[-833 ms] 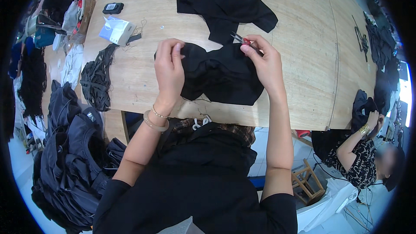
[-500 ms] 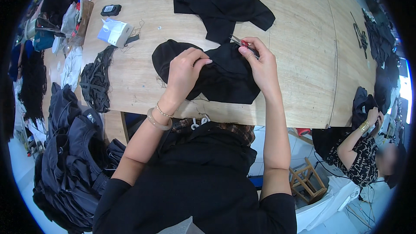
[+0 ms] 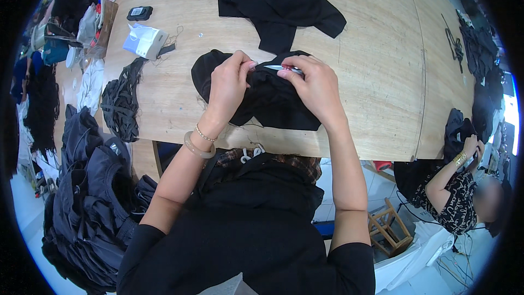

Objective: The person uses small scissors to trim loose threads and excess fabric from black garments laid out on a wooden table. They handle the clothes one at a time, snipping small areas and occasionally turning the items over to access different sides.

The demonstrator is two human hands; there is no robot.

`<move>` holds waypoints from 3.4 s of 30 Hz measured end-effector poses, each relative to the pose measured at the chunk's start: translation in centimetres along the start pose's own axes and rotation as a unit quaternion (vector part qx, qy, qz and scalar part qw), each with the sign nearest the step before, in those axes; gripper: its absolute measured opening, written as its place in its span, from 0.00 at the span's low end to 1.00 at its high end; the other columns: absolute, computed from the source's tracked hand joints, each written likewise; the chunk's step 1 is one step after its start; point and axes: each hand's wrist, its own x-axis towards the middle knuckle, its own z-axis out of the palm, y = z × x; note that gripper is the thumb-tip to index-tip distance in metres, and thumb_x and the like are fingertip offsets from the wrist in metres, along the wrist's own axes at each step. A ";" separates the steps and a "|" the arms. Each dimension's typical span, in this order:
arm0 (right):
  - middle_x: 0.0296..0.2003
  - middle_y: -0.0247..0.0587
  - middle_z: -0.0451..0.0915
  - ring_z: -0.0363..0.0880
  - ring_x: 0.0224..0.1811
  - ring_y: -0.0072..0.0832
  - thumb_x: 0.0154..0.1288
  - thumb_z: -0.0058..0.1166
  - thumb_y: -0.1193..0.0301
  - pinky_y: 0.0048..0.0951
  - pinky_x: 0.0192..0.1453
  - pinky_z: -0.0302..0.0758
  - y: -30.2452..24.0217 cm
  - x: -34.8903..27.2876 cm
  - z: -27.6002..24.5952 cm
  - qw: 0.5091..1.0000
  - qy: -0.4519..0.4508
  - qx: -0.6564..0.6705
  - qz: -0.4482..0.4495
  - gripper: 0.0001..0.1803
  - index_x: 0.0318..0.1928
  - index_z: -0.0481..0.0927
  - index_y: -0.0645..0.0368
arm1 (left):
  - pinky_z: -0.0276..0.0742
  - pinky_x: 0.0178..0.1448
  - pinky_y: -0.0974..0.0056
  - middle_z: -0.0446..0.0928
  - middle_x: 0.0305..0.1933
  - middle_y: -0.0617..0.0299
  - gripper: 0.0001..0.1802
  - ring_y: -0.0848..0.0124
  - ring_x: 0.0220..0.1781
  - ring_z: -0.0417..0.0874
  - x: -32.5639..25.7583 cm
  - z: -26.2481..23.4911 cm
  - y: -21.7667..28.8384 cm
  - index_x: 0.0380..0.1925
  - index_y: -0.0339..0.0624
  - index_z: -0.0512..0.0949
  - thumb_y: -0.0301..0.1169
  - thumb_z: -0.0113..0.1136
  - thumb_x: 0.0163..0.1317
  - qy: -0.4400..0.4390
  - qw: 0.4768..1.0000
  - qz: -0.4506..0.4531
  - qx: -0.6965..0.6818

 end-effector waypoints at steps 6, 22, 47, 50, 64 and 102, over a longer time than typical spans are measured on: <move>0.33 0.45 0.87 0.85 0.36 0.43 0.62 0.66 0.60 0.39 0.42 0.77 -1.5 1.9 -0.6 0.992 -0.086 -0.088 -0.033 0.14 0.40 0.89 0.58 | 0.76 0.33 0.50 0.77 0.33 0.50 0.07 0.47 0.33 0.81 -0.1 -0.1 0.6 0.33 0.37 0.74 0.28 0.59 0.69 0.007 0.999 0.041 0.022; 0.29 0.46 0.85 0.83 0.32 0.39 0.62 0.66 0.62 0.38 0.38 0.75 -1.8 3.6 -0.5 0.979 -0.147 -0.128 -0.057 0.13 0.39 0.89 0.58 | 0.77 0.33 0.51 0.75 0.35 0.52 0.07 0.48 0.33 0.81 -0.1 -0.2 0.5 0.34 0.37 0.73 0.28 0.59 0.70 0.006 0.996 0.075 0.046; 0.30 0.52 0.84 0.80 0.30 0.33 0.64 0.65 0.66 0.33 0.42 0.75 8.3 1.9 1.8 0.990 0.014 0.121 0.074 0.13 0.41 0.85 0.65 | 0.78 0.52 0.57 0.82 0.45 0.60 0.10 0.57 0.47 0.82 -0.5 4.4 0.0 0.40 0.41 0.85 0.30 0.70 0.58 -0.093 0.984 0.134 0.069; 0.30 0.53 0.84 0.80 0.30 0.35 0.64 0.65 0.65 0.34 0.42 0.75 8.8 2.1 2.2 0.989 0.029 0.127 0.072 0.14 0.40 0.85 0.65 | 0.78 0.47 0.59 0.82 0.39 0.61 0.04 0.59 0.41 0.82 -0.3 4.6 0.6 0.34 0.40 0.85 0.27 0.68 0.59 -0.055 0.982 0.166 0.068; 0.35 0.47 0.86 0.84 0.35 0.39 0.65 0.66 0.61 0.34 0.43 0.76 5.5 1.2 0.6 0.971 0.152 0.145 0.114 0.16 0.42 0.83 0.61 | 0.84 0.43 0.69 0.85 0.32 0.56 0.08 0.72 0.37 0.89 -1.3 2.1 2.1 0.39 0.32 0.76 0.26 0.52 0.77 0.002 0.965 -0.076 -0.250; 0.27 0.39 0.80 0.76 0.30 0.24 0.67 0.67 0.59 0.27 0.38 0.73 3.9 -1.5 -3.3 0.976 0.175 0.080 0.101 0.18 0.44 0.81 0.61 | 0.80 0.45 0.56 0.82 0.46 0.59 0.07 0.58 0.44 0.84 -9.3 1.4 3.2 0.34 0.42 0.86 0.31 0.63 0.68 -0.375 0.910 0.174 0.003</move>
